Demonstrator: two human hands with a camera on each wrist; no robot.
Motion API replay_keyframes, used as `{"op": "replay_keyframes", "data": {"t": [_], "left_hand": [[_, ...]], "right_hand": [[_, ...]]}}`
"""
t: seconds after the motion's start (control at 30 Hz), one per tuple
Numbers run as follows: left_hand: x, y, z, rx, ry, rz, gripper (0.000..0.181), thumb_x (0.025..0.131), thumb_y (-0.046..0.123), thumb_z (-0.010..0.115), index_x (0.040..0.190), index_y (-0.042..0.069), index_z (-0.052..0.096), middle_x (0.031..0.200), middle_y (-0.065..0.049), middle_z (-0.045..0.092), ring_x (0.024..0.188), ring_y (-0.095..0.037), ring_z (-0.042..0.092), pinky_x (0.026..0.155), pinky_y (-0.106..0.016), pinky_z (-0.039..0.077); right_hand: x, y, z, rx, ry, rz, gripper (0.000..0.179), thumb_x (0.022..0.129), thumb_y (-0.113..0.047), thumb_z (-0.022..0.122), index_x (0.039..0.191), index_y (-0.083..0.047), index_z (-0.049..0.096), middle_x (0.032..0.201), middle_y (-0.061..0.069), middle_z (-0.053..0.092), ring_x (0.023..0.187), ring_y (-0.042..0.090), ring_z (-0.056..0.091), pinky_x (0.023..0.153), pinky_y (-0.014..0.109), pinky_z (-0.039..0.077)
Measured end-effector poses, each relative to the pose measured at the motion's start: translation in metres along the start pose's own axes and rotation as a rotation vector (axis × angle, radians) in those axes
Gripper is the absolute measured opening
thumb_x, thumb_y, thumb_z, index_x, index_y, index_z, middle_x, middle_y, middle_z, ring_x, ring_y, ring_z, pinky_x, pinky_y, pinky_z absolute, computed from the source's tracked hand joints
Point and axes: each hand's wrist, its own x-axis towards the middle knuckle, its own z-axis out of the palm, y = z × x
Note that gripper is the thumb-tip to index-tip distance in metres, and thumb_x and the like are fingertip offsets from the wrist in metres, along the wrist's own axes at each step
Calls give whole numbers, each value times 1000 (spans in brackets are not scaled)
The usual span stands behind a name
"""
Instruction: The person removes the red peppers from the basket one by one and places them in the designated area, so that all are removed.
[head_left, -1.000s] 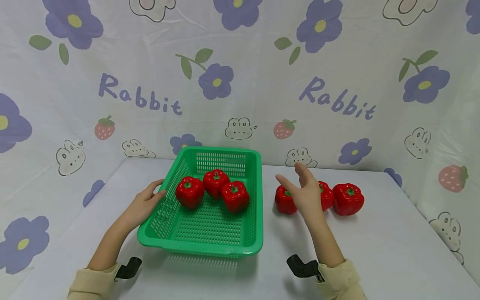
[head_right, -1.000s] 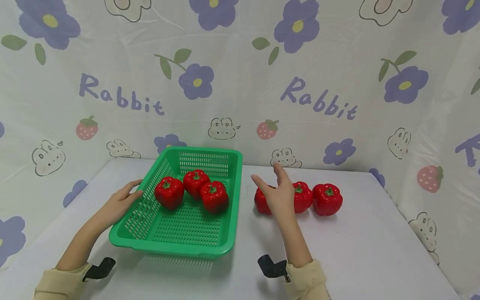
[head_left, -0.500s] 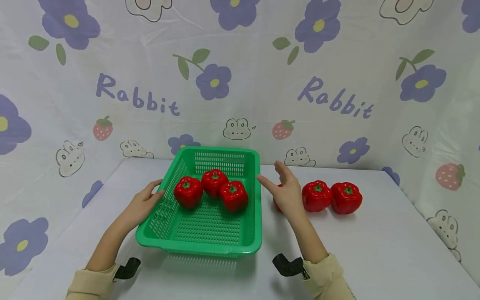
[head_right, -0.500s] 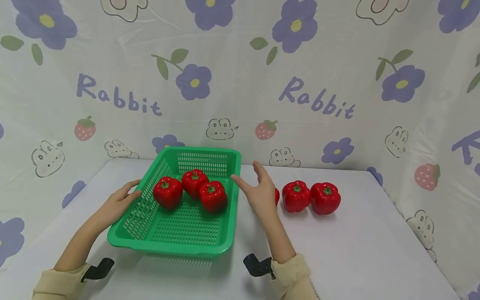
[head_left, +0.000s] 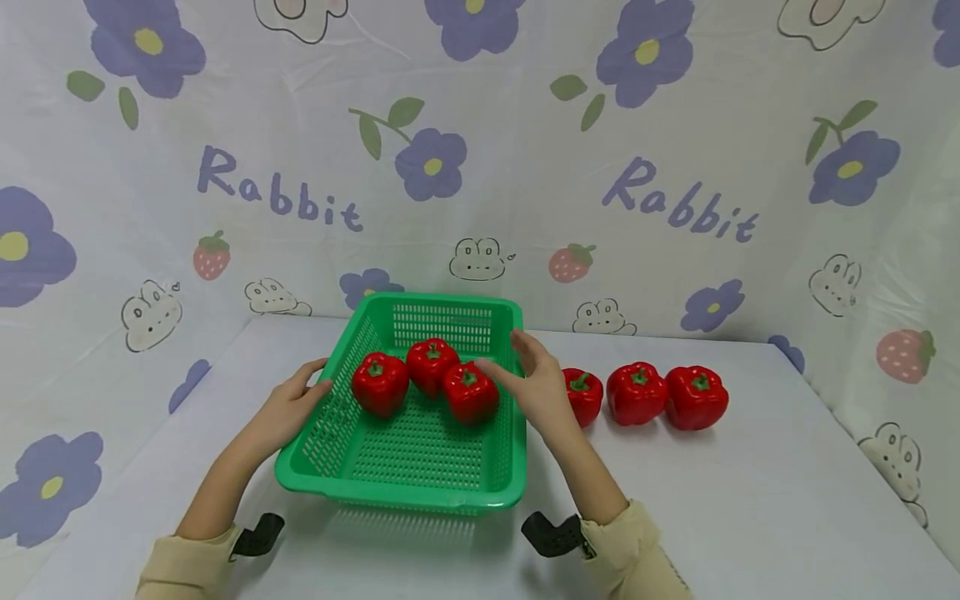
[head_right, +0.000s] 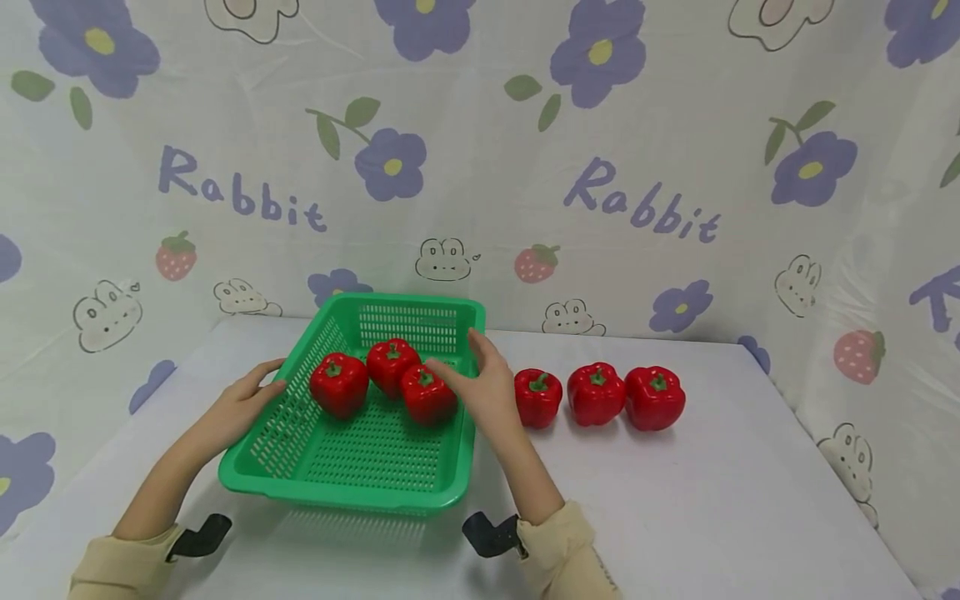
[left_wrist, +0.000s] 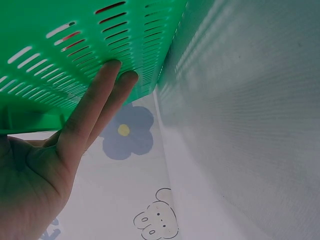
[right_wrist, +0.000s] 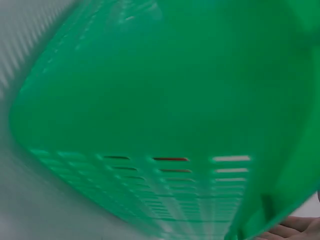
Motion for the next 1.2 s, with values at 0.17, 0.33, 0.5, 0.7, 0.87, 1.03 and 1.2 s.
{"op": "replay_keyframes", "data": {"t": [0.17,0.33,0.5,0.7,0.87,1.03,1.2], "left_hand": [[1,1,0,-14,-7,0,59,107,36,36,154,3,21,112,-26,66,82,-18,69,71,-28,54],[0,4,0,-28,-9,6,59,107,34,36,153,1,21,110,-26,67,80,-18,70,70,-29,53],[0,4,0,-25,-8,5,59,107,34,36,153,0,21,109,-25,68,80,-18,69,71,-29,53],[1,3,0,-22,-6,8,58,107,33,36,153,0,22,111,-26,67,81,-18,70,71,-28,53],[0,4,-1,-10,-6,15,59,107,35,36,153,1,22,114,-27,66,84,-20,70,73,-30,54],[-1,5,0,4,-3,15,59,107,36,36,154,2,22,121,-30,63,92,-24,70,78,-36,55],[-1,4,1,11,-5,14,58,107,35,35,154,2,21,126,-32,60,101,-30,68,82,-41,55]], "right_hand": [[0,-5,7,-21,-38,13,84,84,-38,76,152,-10,34,156,11,39,145,31,35,110,46,38],[0,-10,14,-31,-82,6,84,84,-37,76,151,-9,34,155,12,40,145,32,35,110,48,39],[-1,-14,22,-91,-79,27,83,84,-35,76,151,-9,34,154,14,41,142,36,38,101,57,44],[1,-16,33,-149,-67,54,87,84,-33,77,152,-5,30,155,17,37,141,38,38,103,58,43],[3,-17,35,-167,-72,38,87,85,-26,76,151,2,27,156,21,34,143,39,35,107,57,39],[4,-18,37,-178,-76,29,89,85,-22,77,151,5,24,155,23,33,142,40,35,107,56,40],[3,-19,40,-179,-86,44,90,84,-21,77,151,6,23,156,23,32,143,39,35,108,54,39]]}}
